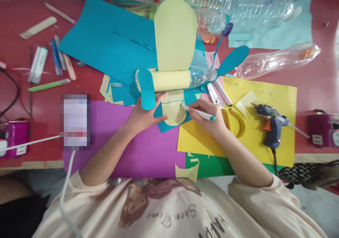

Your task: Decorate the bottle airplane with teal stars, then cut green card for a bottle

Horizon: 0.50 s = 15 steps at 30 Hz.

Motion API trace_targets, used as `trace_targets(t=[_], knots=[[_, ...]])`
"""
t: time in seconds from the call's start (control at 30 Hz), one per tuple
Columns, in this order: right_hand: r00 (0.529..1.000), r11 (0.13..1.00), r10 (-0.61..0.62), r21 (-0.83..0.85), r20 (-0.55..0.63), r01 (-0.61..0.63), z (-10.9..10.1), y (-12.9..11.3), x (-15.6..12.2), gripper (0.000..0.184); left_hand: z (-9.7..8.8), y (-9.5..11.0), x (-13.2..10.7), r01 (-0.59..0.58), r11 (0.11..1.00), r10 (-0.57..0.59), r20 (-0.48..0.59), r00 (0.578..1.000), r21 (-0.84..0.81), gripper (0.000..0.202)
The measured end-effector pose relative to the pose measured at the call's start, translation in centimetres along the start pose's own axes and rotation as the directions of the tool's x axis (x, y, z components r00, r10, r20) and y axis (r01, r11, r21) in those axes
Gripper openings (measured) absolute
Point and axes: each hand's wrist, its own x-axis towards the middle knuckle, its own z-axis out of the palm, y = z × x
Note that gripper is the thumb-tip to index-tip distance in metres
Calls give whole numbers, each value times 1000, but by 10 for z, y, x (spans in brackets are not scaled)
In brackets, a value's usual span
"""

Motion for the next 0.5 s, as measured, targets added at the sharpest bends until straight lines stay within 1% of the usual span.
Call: trace_targets(t=[0.2,0.3,0.5], knots=[[995,996,-84,-18,57,86,3,-2,-6,13,0,0,0,-8,1000,8,-12,1000,-9,72],[991,992,-119,-42,62,122,5,-6,-8,12,0,-1,0,-18,1000,18,-17,1000,-9,71],[975,980,-188,-46,116,194,8,-10,-11,13,3,-3,0,-50,999,50,-45,998,-1,72]])
